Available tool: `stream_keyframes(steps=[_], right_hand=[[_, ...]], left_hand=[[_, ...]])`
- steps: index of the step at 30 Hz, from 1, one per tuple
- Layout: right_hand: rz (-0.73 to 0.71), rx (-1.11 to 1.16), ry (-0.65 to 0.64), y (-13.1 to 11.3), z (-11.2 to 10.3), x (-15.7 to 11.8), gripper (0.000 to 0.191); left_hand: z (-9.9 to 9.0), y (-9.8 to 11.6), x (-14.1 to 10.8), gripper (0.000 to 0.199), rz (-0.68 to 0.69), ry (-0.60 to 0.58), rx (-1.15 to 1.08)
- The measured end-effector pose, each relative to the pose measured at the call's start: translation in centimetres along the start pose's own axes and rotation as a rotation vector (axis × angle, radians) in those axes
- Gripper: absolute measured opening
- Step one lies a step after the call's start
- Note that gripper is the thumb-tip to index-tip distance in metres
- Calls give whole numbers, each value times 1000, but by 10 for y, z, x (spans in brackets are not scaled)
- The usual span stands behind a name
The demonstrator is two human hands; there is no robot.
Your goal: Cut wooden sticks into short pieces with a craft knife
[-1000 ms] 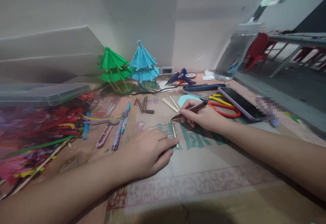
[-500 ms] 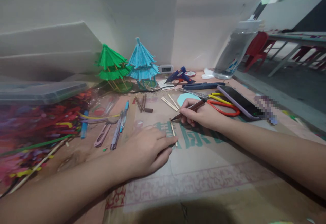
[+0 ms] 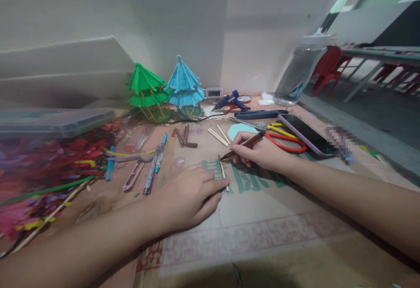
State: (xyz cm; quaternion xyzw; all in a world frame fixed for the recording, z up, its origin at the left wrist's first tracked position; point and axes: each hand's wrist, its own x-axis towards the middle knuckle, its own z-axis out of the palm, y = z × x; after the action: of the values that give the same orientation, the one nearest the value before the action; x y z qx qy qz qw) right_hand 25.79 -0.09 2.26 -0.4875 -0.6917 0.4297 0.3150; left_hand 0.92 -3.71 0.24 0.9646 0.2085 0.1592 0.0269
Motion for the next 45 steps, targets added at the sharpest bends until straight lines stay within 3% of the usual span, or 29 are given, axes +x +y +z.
stream_keyframes(steps=[7, 14, 22, 28, 36, 45], right_hand=[[10, 2, -108, 1, -3, -2, 23], [-15, -1, 19, 3, 1, 1, 21], [19, 15, -108, -2, -3, -2, 22], [-8, 27, -38, 1, -1, 0, 22], [41, 37, -133, -5, -1, -4, 21], [27, 61, -137, -1, -2, -5, 23]], left_hand=[[2, -2, 1, 34, 6, 15, -14], [1, 0, 1, 34, 2, 7, -15], [2, -2, 0, 33, 23, 45, -2], [3, -2, 0, 34, 17, 32, -8], [1, 0, 1, 33, 5, 24, -8], [2, -1, 0, 32, 21, 54, -13]])
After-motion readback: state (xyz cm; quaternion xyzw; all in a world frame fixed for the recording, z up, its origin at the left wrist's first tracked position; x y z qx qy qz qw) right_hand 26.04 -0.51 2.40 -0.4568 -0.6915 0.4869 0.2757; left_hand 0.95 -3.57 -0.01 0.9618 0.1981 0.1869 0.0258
